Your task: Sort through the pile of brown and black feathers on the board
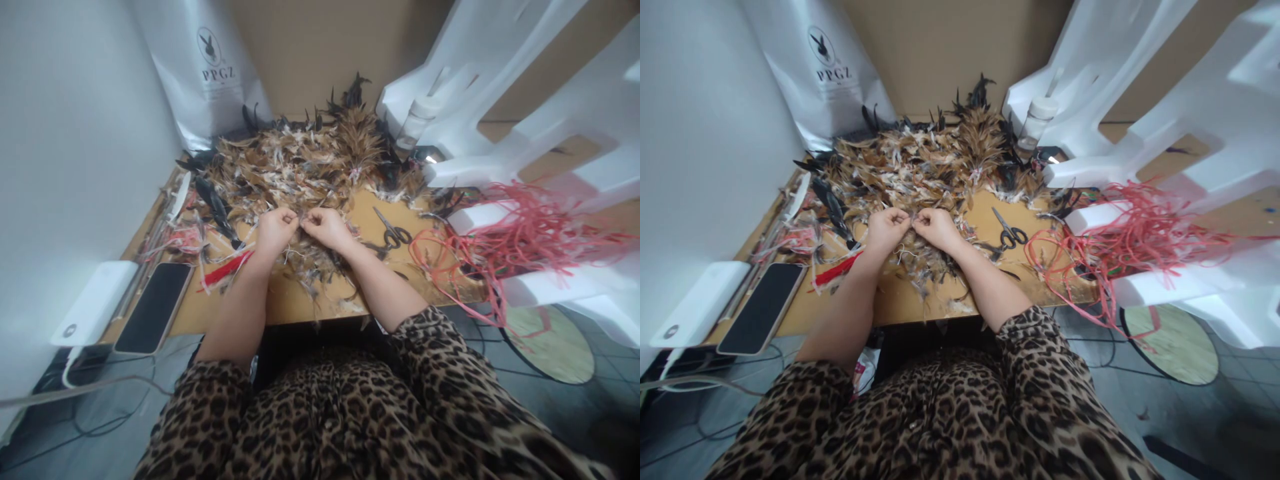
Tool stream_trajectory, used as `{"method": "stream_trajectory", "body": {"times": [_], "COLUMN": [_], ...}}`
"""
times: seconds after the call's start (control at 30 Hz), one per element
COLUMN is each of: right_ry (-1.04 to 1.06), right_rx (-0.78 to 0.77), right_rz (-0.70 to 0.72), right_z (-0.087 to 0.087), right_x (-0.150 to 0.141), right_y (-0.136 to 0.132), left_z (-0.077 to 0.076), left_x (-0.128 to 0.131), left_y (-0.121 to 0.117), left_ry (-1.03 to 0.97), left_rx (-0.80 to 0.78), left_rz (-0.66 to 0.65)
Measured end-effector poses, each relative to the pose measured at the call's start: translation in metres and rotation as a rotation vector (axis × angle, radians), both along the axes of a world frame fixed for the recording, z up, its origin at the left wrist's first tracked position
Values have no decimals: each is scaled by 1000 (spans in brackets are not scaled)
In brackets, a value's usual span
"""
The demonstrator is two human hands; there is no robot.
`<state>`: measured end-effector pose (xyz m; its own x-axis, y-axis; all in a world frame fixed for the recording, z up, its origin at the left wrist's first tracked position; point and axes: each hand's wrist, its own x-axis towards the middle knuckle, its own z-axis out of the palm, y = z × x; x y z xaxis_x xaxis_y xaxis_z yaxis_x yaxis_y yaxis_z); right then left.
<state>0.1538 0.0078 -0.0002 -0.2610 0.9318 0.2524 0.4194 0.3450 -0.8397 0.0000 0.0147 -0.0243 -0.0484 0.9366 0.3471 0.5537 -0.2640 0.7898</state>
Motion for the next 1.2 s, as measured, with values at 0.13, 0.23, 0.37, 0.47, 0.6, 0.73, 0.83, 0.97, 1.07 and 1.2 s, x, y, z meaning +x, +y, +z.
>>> {"method": "stream_trajectory", "body": {"times": [0.13,0.23,0.37,0.47,0.6,0.73,0.83,0.97,1.07,1.2], "right_ry": [170,174,161,171,307,484,573,625,619,597], "right_rx": [-99,-102,-84,-98,-177,-285,-356,-388,-368,-350], "right_rz": [-77,-82,-61,-51,-27,8,72,189,248,249], "right_z": [-5,-9,-9,-9,-10,-7,-4,1,2,2], "right_x": [-2,-3,-6,-6,-5,3,11,15,13,12], "right_y": [3,4,3,2,5,11,14,12,9,7], "left_z": [6,11,16,16,13,19,27,29,26,24], "left_x": [0,1,1,2,6,7,1,-7,-7,-4], "left_y": [-5,-8,-11,-12,-11,-11,-12,-13,-13,-13], "left_ry": [136,245,391,425,209,-350,-642,-852,-931,-1006], "left_rx": [14,21,31,32,19,-232,-466,-712,-816,-854], "left_rz": [29,26,38,35,-4,-137,-298,-488,-552,-596]}}
